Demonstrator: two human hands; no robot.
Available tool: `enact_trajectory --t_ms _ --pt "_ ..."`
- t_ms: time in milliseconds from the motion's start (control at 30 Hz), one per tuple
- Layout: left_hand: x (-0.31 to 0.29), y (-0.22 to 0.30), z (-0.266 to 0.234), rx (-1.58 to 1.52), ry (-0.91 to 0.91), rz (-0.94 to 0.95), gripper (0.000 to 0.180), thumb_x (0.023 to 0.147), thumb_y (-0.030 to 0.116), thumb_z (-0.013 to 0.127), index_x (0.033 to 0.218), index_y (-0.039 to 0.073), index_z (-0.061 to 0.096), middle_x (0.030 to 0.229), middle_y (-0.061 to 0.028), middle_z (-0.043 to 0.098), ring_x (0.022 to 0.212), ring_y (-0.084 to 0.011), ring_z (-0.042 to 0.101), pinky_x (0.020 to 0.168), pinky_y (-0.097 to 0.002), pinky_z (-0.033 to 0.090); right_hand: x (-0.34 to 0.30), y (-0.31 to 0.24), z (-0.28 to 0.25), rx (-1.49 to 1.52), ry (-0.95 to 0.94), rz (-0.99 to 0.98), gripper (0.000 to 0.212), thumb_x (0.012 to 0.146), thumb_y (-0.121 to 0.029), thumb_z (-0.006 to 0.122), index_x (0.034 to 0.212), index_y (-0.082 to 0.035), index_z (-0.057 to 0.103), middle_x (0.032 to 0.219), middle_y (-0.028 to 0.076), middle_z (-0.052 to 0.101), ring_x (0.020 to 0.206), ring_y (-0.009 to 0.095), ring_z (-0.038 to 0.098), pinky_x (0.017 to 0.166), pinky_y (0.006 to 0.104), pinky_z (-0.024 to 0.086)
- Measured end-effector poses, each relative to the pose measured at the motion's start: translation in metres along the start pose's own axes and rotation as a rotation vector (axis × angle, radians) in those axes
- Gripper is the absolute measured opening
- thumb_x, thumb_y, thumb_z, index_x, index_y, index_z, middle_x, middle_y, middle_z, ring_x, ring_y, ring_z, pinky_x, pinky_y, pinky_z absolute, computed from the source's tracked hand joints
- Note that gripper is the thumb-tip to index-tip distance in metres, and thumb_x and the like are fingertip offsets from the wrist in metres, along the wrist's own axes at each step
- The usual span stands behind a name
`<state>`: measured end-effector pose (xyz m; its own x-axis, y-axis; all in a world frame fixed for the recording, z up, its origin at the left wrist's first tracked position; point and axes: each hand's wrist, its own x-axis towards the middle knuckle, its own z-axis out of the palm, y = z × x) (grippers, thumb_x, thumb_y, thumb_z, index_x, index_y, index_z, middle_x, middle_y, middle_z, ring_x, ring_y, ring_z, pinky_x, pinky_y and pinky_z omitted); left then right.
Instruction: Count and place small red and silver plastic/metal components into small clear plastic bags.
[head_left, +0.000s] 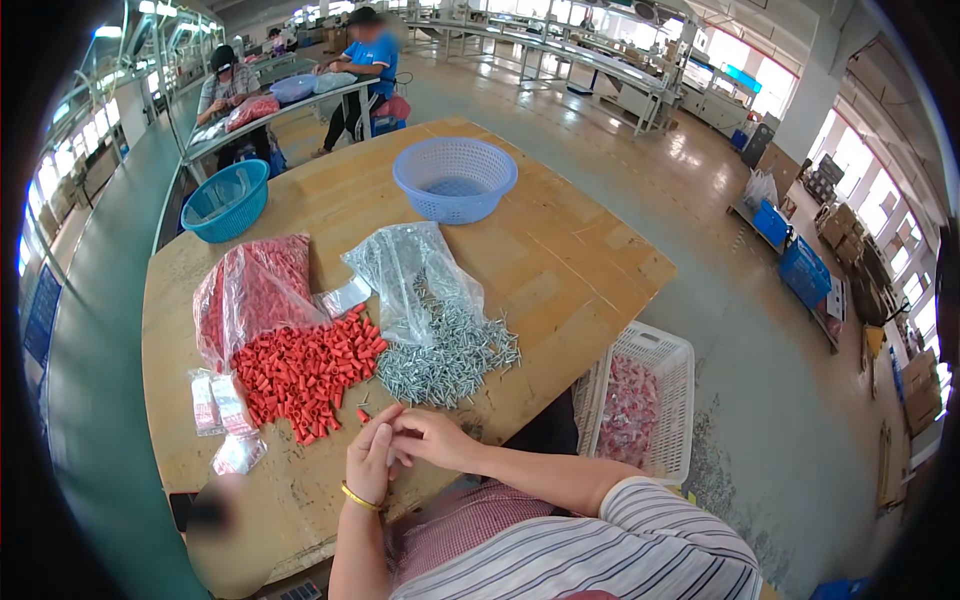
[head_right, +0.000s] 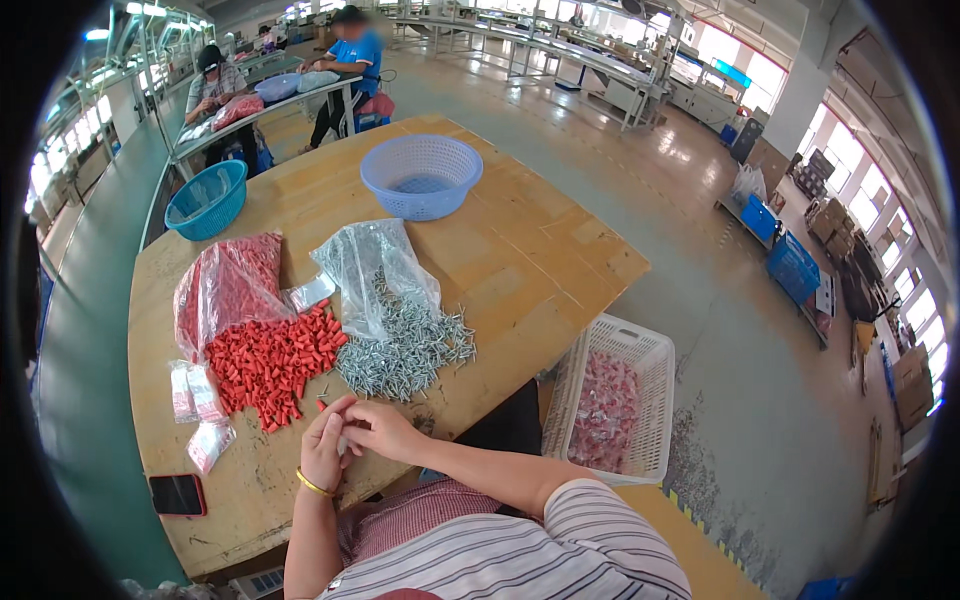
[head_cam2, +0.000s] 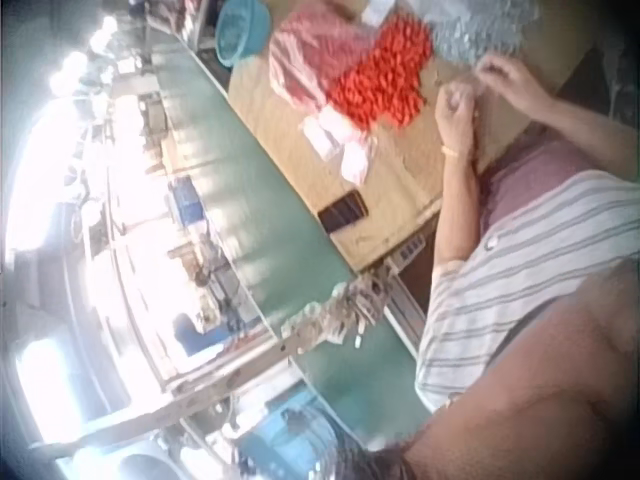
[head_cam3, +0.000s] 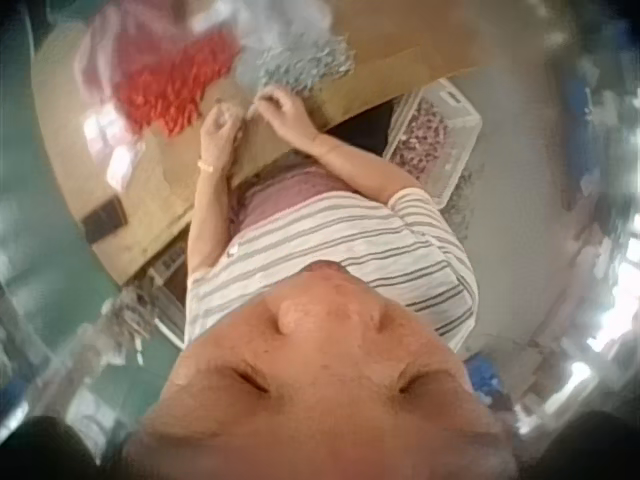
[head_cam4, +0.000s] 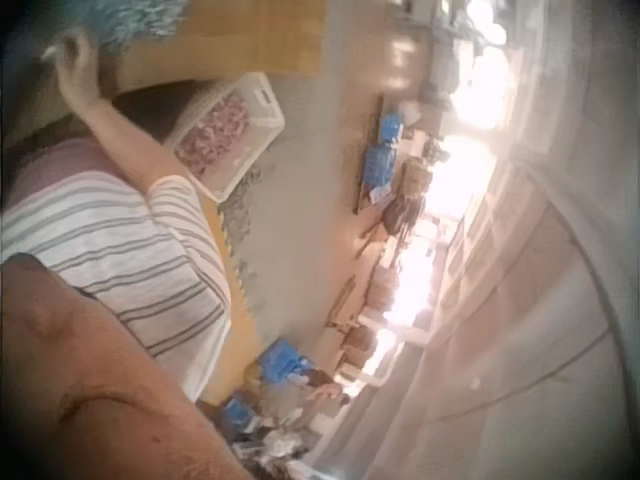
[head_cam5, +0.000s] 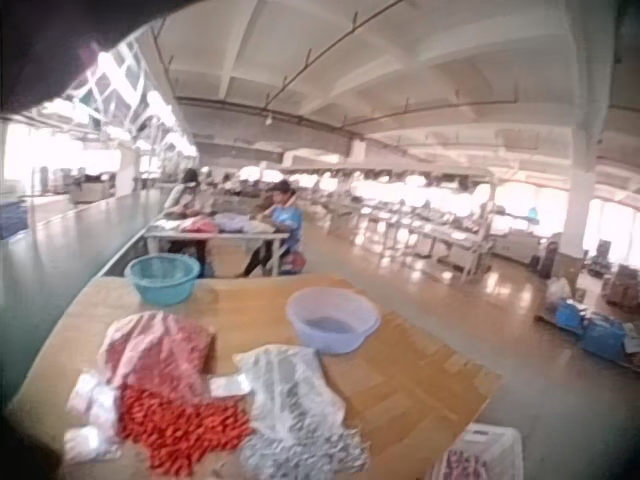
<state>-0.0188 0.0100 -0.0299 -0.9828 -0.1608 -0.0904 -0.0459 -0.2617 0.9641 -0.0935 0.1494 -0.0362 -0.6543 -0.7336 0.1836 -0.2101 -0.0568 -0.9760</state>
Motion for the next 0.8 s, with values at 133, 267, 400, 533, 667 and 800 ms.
enact_trajectory --t_ms 133,267,400,533,667,800 --pt "0.0 -0.001 -0.002 0.045 -0.035 -0.014 0.034 0.1 0.018 0.047 0.127 -0.001 0.054 0.082 -0.0035 0.063 0.059 -0.0065 0.056 0.042 -0.0164 0.036 -0.005 0.005 0.007 0.152 0.116 0.057 0.011 0.094 -0.004 0.054 0.1 0.002 0.062 0.078 0.007 0.059 0.064 0.012 0.059 0.056 0.0276 0.046" --pt "-0.001 -0.001 -0.001 0.067 0.024 -0.038 0.029 0.097 0.017 0.053 0.119 -0.001 0.058 0.075 -0.0013 0.061 0.055 -0.0054 0.053 0.042 -0.0165 0.035 -0.007 0.02 0.012 -0.003 0.264 -0.092 0.013 0.095 -0.004 0.055 0.105 -0.001 0.063 0.085 0.003 0.057 0.067 0.008 0.056 0.059 0.024 0.045" --pt "-0.006 -0.007 -0.007 0.063 0.215 -0.092 0.015 0.091 0.011 0.063 0.103 0.002 0.062 0.069 0.0014 0.058 0.052 -0.003 0.048 0.043 -0.0168 0.034 -0.012 0.003 0.011 0.092 0.291 0.071 0.008 0.094 -0.008 0.057 0.095 -0.001 0.06 0.084 0.003 0.056 0.065 0.008 0.053 0.059 0.0218 0.044" --pt "0.007 -0.004 -0.008 0.038 0.136 -0.131 0.008 0.089 0.01 0.063 0.094 0.005 0.06 0.066 0.004 0.053 0.051 -0.0037 0.046 0.045 -0.018 0.034 -0.007 0.012 -0.002 0.17 0.327 0.081 0.007 0.093 -0.009 0.059 0.094 -0.002 0.059 0.085 0.001 0.054 0.077 0.008 0.053 0.071 0.0223 0.045" --pt "0.009 -0.008 -0.005 0.124 0.076 -0.076 0.015 0.091 0.013 0.061 0.104 0.005 0.062 0.069 0.0037 0.053 0.055 -0.0024 0.046 0.047 -0.0185 0.034 -0.008 0.011 -0.004 0.116 0.234 0.03 0.008 0.095 -0.011 0.057 0.099 -0.004 0.057 0.082 0.0 0.056 0.07 0.006 0.052 0.065 0.021 0.044" --pt "0.005 -0.002 -0.007 -0.11 0.115 -0.048 0.022 0.097 0.014 0.051 0.116 0.004 0.058 0.07 0.0023 0.052 0.053 -0.0039 0.039 0.047 -0.0183 0.029 -0.009 0.019 -0.002 0.201 0.276 0.144 0.009 0.098 -0.011 0.052 0.102 -0.004 0.055 0.079 0.0 0.057 0.065 0.005 0.051 0.058 0.0195 0.042"
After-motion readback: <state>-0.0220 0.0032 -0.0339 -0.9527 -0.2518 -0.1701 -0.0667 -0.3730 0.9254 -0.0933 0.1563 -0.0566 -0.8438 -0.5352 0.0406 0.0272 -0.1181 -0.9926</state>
